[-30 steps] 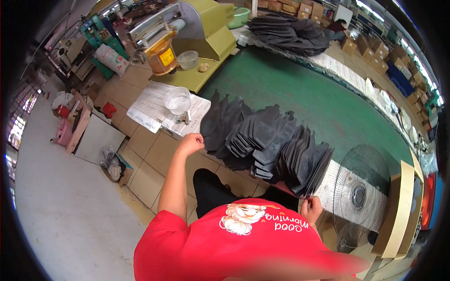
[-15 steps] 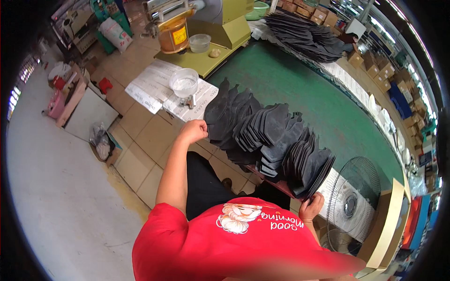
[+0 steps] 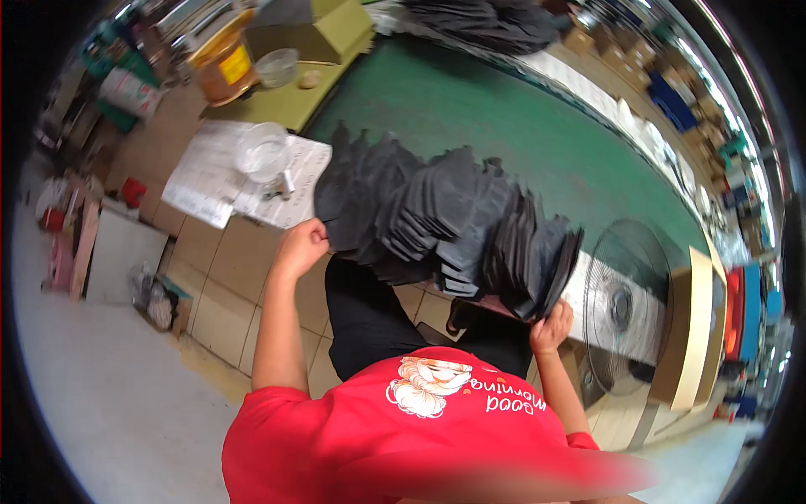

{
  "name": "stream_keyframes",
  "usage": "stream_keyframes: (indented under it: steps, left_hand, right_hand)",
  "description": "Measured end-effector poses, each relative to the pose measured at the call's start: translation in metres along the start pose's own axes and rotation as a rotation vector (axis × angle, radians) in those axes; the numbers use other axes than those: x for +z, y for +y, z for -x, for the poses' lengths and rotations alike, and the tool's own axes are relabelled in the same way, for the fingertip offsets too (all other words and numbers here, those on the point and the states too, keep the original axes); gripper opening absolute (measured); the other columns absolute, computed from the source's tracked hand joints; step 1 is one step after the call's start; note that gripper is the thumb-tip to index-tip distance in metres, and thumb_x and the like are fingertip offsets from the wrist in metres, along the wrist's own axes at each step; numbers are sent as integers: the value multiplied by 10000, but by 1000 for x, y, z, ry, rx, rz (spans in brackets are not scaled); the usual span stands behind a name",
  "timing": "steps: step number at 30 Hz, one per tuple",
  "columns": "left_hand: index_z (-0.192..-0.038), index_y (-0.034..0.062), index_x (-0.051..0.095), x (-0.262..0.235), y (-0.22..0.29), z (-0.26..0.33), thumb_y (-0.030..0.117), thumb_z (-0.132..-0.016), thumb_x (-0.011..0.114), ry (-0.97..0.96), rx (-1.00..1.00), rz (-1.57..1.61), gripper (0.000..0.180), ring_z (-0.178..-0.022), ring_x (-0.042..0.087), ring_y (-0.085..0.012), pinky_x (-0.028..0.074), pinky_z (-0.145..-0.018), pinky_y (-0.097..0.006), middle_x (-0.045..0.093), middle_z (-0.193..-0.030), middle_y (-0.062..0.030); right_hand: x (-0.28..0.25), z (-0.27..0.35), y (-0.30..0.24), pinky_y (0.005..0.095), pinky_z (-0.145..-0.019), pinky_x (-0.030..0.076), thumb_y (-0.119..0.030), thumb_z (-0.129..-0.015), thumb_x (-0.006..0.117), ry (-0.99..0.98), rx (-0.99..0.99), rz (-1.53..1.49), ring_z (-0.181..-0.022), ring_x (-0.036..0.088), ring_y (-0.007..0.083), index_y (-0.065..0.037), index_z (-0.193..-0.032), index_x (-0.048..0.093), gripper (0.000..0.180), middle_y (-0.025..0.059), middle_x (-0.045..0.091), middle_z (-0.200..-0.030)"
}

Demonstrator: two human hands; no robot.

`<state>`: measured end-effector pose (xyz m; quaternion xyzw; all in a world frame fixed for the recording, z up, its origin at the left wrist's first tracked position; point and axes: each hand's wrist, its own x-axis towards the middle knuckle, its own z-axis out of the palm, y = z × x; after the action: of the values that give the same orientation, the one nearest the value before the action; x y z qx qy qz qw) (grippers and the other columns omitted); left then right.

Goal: Picking up shoe insoles from a conveyor and stamping each one before stacking them on a workbench.

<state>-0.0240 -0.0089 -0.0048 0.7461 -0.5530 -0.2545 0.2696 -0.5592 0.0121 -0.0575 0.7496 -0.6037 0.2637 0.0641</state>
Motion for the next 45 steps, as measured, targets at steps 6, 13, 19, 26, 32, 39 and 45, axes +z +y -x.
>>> stream_keyframes:
  steps: [6,13,19,26,32,39,45]
  left_hand:
    - [-840,20,622,0,-11,-11,81,-763,666,-74,36,125,108,-616,544,-119,458,-602,-285,585,-652,-31]
    - [-794,14,629,-4,-21,-30,55,-781,634,-158,-61,51,43,-593,493,-83,424,-575,-265,560,-615,-4]
    - [-780,25,624,-6,-23,-26,40,-781,599,-133,-50,78,29,-586,463,-72,399,-558,-259,533,-604,14]
    - [-793,27,639,0,-10,-22,43,-788,603,-100,-65,133,39,-585,474,-69,408,-548,-263,539,-605,21]
    - [-793,36,649,5,-23,-26,75,-782,627,-61,-57,99,46,-572,524,-101,429,-552,-281,583,-603,-18]
    - [-803,48,658,2,-20,-22,104,-781,639,-28,-105,86,63,-572,548,-113,440,-569,-295,603,-609,-25]
    - [-794,35,623,4,-14,-25,38,-833,612,-31,-100,126,41,-565,519,-59,402,-530,-229,559,-605,29]
  right_hand:
    - [-5,-7,-7,458,-848,415,-134,-704,556,73,7,-23,-930,533,378,-16,-967,546,288,178,570,-1051]
    - [-13,-11,-11,352,-819,459,-39,-820,534,210,258,-386,-879,583,288,-6,-916,582,112,137,609,-953]
    - [-43,-67,-36,340,-1111,276,-381,-958,520,-64,692,-908,-1343,383,261,40,-1423,365,646,183,416,-1439]
    - [-56,-104,-36,330,-1072,348,-184,-797,703,-316,631,-704,-1316,430,272,37,-1501,176,906,245,388,-1455]
    - [-69,-77,5,307,-898,483,7,-736,507,-130,606,-617,-1022,634,237,82,-1359,446,630,219,637,-1155]
    - [-143,-139,-75,358,-901,486,29,-750,499,25,437,-403,-1031,639,344,30,-1336,476,587,268,618,-1167]
    - [-101,-177,-155,444,-1047,397,-162,-784,602,-350,-55,-395,-1226,505,395,5,-1283,521,532,259,547,-1283]
